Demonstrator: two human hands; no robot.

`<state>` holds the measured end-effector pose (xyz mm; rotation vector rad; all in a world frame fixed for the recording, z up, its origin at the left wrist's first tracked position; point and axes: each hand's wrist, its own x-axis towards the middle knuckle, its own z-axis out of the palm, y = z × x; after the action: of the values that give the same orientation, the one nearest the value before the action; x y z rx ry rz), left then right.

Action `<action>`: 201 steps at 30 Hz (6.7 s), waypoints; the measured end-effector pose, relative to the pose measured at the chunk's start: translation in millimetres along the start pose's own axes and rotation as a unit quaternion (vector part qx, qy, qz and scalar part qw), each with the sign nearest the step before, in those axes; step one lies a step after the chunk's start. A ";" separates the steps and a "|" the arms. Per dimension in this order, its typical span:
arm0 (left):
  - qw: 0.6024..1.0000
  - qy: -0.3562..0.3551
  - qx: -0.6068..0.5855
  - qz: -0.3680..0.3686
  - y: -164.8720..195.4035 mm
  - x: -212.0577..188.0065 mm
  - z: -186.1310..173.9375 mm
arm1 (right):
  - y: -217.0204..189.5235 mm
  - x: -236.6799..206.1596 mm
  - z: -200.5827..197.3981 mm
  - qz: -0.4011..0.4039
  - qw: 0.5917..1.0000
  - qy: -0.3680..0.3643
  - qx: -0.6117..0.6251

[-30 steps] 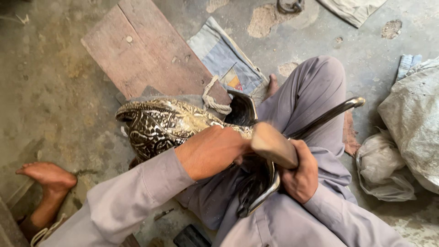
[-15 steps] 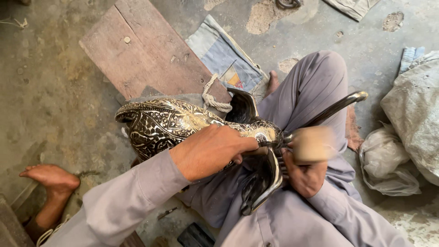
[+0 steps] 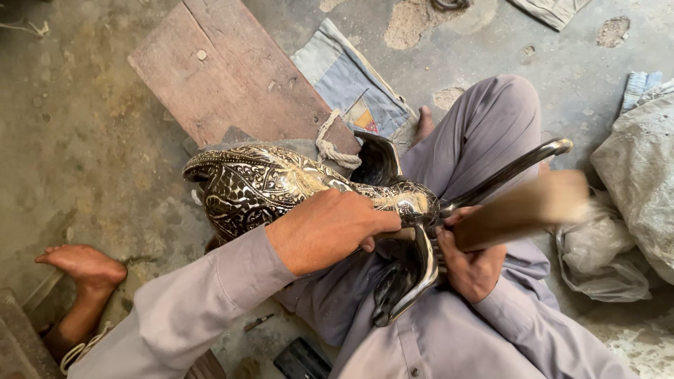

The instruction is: The person sits on the floor holding a chisel against an ornate brass animal figurine resting on their lap and strikes the chisel with a wooden mallet to emboss decorative patterns into the metal, repositioning the chisel across different areas of the figurine's body.

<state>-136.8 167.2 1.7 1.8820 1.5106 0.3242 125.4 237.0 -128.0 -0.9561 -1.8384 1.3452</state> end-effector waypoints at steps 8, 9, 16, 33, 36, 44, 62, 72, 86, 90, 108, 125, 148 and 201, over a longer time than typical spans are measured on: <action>0.999 -0.007 -0.028 -0.022 0.6 -2.8 -0.2 | 6.5 -0.1 -0.9 -0.092 0.982 -0.030 -0.159; 1.000 -0.004 -0.022 -0.013 1.3 -3.0 -1.7 | 7.0 0.7 -2.2 -0.095 0.983 -0.024 -0.152; 1.000 0.004 -0.010 -0.021 5.3 -5.0 -0.8 | 6.3 0.8 -7.4 0.012 0.999 -0.044 -0.022; 0.758 0.582 -0.194 -0.220 39.0 -95.8 76.7 | -8.7 28.6 -50.2 0.130 0.986 0.000 -0.108; 0.709 0.629 -0.231 -0.221 37.8 -83.5 109.1 | -16.7 36.7 -55.2 0.121 0.986 -0.009 -0.113; 0.741 0.651 -0.058 -0.154 31.3 -43.1 123.4 | -78.9 69.8 -44.7 -0.041 0.985 -0.042 -0.161; 0.684 0.620 -0.352 -0.156 28.9 -43.2 159.6 | -188.7 120.4 -6.9 -0.511 0.766 -0.209 -0.331; 0.674 0.699 -0.186 -0.151 17.3 -27.4 192.3 | -195.4 124.4 -4.4 -0.575 0.696 -0.184 -0.389; 0.699 0.663 0.055 -0.263 21.7 -31.7 186.4 | -224.0 123.7 0.2 -0.516 0.635 -0.252 -0.516; 0.679 0.658 -0.297 -0.132 18.4 -28.2 201.0 | -226.7 127.8 -4.7 -0.555 0.645 -0.262 -0.455; 0.728 0.654 -0.025 -0.205 28.3 -35.0 175.3 | -265.4 114.6 13.3 -0.563 0.572 -0.314 -0.507; 0.641 0.733 -0.079 -0.212 25.0 -33.9 161.8 | -267.5 103.5 10.3 -0.506 0.484 -0.357 -0.619; 0.700 0.685 -0.164 -0.115 19.1 -29.7 195.1 | -277.9 98.4 23.7 -0.564 0.526 -0.333 -0.542; 0.613 0.765 -0.041 -0.192 17.3 -5.4 233.8 | -261.6 106.5 -8.9 -0.546 0.471 -0.240 -0.650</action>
<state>11.3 77.3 -156.4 0.7950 2.6902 2.0960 32.2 278.6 135.5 0.3727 -2.9100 -0.9455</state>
